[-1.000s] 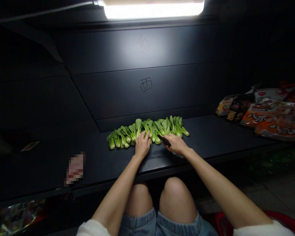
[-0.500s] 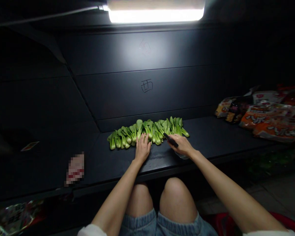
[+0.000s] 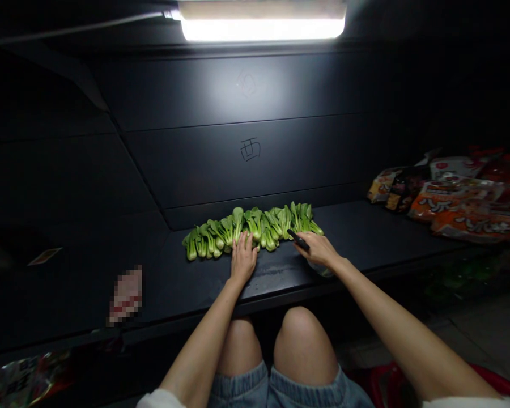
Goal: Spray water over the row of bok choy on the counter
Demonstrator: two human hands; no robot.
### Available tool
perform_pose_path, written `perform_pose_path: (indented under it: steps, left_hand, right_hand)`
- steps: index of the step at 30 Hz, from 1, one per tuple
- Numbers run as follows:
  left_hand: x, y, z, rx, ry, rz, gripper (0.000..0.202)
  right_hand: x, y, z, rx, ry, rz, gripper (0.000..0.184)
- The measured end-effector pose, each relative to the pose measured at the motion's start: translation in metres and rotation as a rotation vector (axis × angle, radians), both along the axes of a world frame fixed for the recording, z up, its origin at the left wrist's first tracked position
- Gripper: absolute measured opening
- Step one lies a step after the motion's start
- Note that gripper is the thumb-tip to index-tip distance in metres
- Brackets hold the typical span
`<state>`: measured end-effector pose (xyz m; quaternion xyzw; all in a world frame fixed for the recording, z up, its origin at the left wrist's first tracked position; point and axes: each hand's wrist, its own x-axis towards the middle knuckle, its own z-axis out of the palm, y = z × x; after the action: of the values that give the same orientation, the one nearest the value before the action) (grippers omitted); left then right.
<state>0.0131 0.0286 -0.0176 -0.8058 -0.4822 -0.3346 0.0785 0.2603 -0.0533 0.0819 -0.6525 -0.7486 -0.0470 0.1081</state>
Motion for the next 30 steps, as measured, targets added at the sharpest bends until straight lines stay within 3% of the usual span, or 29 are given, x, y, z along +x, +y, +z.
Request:
perform_pose_path:
  steps: [30]
  left_hand:
    - [0.001,-0.001,0.0,-0.005,0.033,0.016,0.052]
  right_hand:
    - [0.026,-0.006,-0.004,0.116,0.157,-0.222,0.028]
